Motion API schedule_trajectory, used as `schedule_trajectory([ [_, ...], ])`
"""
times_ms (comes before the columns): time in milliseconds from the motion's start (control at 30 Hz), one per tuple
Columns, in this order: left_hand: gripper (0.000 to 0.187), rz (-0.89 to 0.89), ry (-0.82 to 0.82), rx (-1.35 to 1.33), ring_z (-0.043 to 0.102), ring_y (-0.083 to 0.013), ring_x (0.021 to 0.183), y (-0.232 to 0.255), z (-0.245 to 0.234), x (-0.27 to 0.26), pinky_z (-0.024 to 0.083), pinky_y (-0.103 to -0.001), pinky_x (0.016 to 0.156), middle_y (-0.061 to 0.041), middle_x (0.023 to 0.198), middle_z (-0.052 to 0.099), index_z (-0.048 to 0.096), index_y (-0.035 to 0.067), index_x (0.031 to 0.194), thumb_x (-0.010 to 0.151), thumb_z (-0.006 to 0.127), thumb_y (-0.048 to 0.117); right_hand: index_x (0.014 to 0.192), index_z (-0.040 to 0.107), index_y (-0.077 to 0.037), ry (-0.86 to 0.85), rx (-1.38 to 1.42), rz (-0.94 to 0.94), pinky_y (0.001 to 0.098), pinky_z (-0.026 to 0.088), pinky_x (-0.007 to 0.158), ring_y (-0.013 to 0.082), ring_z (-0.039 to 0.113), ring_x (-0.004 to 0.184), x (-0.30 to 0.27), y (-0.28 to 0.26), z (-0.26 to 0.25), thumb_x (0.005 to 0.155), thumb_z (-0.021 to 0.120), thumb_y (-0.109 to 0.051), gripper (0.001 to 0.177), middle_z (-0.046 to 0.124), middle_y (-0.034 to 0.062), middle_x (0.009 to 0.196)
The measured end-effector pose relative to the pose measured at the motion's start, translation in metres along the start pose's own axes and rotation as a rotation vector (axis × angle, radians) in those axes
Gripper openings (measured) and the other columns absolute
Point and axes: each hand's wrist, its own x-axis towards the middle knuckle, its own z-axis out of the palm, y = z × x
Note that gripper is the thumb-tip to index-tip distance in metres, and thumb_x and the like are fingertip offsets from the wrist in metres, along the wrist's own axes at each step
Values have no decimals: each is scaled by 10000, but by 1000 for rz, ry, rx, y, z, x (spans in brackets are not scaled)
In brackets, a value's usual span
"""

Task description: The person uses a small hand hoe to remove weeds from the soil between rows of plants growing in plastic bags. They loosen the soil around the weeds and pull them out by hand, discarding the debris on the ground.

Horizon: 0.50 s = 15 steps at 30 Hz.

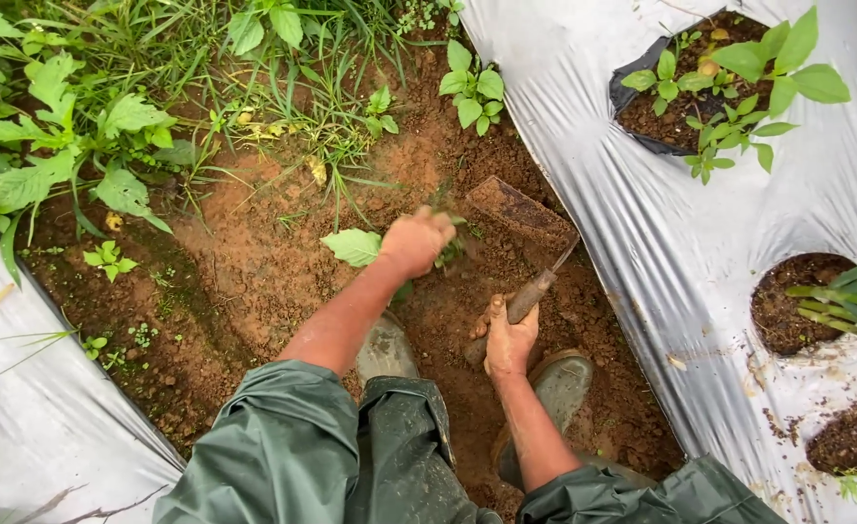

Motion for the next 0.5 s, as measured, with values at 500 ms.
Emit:
schedule_trajectory([
  [500,766,-754,1131,-607,475,-485,1310,-80,-43,-39,525,-597,1090,-214,1439,355,417,67,1425,755,692,-181,1137,523,-119,-2,6,-19,350,567,432,200,584,460,0,13,2,1053,662,-263,216,547,90,644],
])
